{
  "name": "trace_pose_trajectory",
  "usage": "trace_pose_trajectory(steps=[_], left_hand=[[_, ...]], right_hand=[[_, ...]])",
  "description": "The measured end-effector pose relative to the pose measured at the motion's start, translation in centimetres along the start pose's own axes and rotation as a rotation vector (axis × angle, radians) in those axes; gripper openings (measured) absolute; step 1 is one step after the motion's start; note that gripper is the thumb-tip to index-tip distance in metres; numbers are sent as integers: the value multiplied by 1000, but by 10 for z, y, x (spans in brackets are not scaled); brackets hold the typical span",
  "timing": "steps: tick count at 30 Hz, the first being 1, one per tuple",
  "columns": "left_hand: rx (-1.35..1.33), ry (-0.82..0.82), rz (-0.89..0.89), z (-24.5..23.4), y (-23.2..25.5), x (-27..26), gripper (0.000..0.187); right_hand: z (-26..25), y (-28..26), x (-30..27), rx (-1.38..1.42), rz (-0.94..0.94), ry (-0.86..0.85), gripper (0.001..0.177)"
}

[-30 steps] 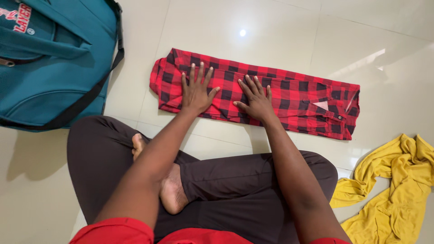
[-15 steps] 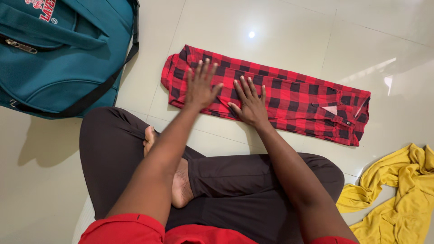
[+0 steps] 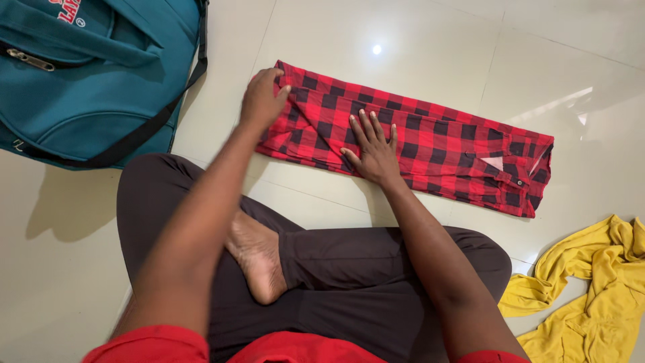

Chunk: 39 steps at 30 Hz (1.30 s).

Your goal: The person folds a shirt by folding the sides and sleeves inward, rolling and folding the body into a rectangle, and smoothing the fabric by hand.

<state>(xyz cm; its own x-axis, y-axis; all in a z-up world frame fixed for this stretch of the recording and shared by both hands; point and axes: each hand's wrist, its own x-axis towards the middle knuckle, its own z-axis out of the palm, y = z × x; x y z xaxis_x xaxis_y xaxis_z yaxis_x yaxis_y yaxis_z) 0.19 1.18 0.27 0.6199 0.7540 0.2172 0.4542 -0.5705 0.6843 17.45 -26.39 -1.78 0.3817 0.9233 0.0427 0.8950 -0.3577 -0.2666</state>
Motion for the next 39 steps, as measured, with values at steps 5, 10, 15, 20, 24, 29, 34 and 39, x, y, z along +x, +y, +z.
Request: trace_pose_trajectory(steps=[5, 10, 15, 20, 24, 29, 34, 39], left_hand=[[198, -166, -40, -72, -23, -43, 26], [98, -309, -505, -72, -23, -72, 34], [103, -217, -101, -62, -12, -70, 34], [28, -390, -125, -43, -5, -64, 34], [112, -468, -184, -39, -1, -57, 38], [138, -533, -182, -30, -3, -56, 32], [126, -560, -171, -17, -17, -54, 25], [117, -577, -185, -12, -20, -51, 23]], right_hand=[[0, 0, 2, 2, 9, -8, 82], [-9, -8, 2, 40, 30, -42, 80], [-29, -43, -6, 95, -81, 159, 49], [-8, -103, -16, 267, -334, 160, 31], [1, -97, -14, 172, -354, 230, 27], [-3, -87, -10, 62, -156, 338, 28], [-1, -74, -7, -39, -79, 328, 20], [-19, -67, -10, 204, -115, 429, 15]])
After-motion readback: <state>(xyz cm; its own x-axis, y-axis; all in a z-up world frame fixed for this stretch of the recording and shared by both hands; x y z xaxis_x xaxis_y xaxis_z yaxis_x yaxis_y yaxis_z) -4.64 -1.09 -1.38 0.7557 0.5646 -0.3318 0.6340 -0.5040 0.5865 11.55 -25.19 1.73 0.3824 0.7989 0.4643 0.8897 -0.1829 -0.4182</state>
